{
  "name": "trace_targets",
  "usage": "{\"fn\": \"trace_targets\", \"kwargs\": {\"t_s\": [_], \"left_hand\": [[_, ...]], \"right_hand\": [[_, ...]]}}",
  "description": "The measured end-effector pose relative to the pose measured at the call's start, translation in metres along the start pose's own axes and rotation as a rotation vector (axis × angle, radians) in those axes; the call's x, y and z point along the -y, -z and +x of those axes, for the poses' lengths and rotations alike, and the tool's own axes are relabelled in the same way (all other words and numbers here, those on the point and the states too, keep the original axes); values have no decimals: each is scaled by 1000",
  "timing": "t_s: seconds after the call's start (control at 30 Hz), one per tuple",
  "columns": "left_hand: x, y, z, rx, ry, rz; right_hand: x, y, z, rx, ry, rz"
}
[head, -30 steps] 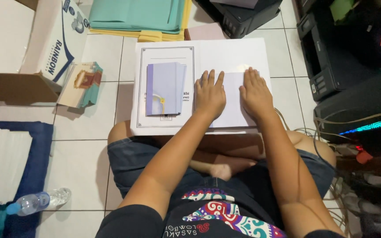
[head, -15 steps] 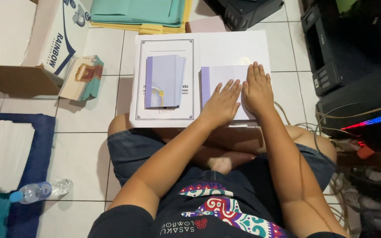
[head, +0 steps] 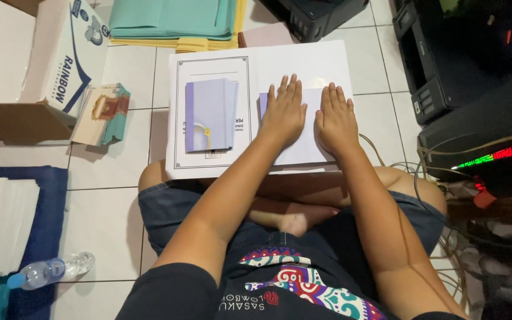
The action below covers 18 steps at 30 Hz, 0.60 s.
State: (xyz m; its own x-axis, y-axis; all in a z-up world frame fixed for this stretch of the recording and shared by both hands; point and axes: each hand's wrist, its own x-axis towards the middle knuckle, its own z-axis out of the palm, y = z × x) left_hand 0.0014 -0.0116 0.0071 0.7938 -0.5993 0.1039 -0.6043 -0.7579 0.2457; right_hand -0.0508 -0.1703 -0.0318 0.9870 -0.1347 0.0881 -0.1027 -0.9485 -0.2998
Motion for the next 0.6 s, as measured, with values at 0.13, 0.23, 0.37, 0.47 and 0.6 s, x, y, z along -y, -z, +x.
{"fn": "trace_targets", "kwargs": {"t_s": [0.13, 0.23, 0.37, 0.47, 0.6], "left_hand": [[-3, -15, -46, -35, -15, -54], [6, -36, -65, -16, 54, -39], [4, -40, -66, -26, 104, -71], [6, -40, -62, -17, 98, -79], [8, -52, -63, -63, 105, -81]], "right_hand": [[-6, -2, 3, -1, 11, -6], [-7, -7, 3, 41, 12, 4], [5, -12, -4, 5, 66, -56], [16, -22, -2, 25, 159, -111], [33, 6, -1, 94, 213, -70]]}}
